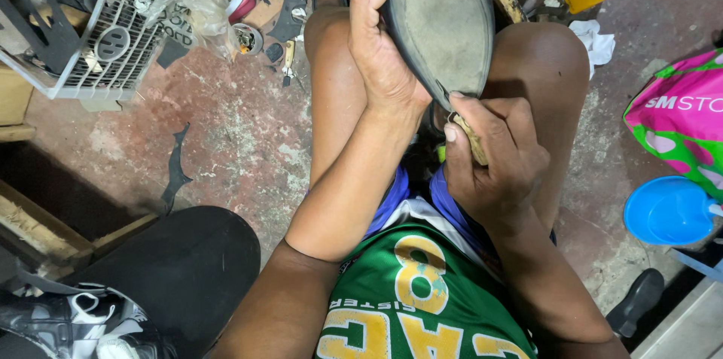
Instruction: The person glues a new rubber sole onto the bottom of a black high-heeled shoe, then uses a thin metal tool to scrape away excess glue and smooth the edge where the new sole meets the shoe body.
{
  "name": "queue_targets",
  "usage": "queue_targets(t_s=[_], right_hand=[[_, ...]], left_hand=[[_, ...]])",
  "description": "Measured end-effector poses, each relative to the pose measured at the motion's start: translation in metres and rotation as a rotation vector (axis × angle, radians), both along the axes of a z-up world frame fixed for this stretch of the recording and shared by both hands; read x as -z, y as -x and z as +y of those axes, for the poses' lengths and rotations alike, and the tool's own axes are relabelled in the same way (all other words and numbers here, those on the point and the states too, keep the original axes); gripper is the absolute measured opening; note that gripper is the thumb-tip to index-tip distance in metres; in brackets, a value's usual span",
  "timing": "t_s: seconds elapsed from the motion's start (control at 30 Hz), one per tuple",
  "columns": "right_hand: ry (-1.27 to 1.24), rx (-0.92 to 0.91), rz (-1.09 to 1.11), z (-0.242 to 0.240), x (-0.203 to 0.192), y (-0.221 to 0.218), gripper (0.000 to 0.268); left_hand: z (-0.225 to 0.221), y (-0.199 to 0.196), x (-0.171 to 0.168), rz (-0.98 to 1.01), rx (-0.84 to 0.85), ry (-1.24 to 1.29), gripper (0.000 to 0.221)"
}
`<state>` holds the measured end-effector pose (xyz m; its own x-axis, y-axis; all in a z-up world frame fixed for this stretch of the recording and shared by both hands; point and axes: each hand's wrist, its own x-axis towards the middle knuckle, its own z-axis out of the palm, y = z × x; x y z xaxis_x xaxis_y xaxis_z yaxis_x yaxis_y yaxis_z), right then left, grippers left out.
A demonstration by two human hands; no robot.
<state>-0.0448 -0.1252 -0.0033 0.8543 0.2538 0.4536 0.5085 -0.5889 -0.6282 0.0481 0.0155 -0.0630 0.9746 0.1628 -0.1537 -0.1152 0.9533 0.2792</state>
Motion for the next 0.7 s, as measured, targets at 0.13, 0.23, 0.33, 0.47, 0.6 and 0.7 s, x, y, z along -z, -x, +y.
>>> queue_targets(t_s=[0.13,0.23,0.33,0.47,0.6,0.7], right_hand=[[-0.010,-0.015,0.008,0.0012,-0.0008,-0.0010,0.027],[-0.021,-0.016,0.021,0.0020,-0.0022,-0.0008,0.027],[-0.026,-0.012,0.021,0.0002,-0.0038,-0.0008,0.027],[-0.002,-0.033,-0.007,-0.0017,-0.0059,0.0003,0.027],[-0.025,-0.049,0.001,-0.0029,-0.0082,-0.0003,0.026],[-0.012,-0.044,-0.006,-0.0036,-0.0095,0.0013,0.027]], left_hand=[[-0.0020,-0.0006,0.0001,-0.001,0.024,-0.004,0.048],[-0.0017,0.0010,0.0011,0.005,0.030,0.019,0.048],[-0.0011,0.0023,0.0027,0.014,0.006,0.001,0.046],[0.0001,0.0028,0.0059,-0.005,-0.004,0.002,0.044],[-0.0004,0.0048,0.0047,-0.013,-0.030,-0.032,0.043],[-0.0012,0.0075,0.0019,-0.021,-0.027,-0.038,0.044]])
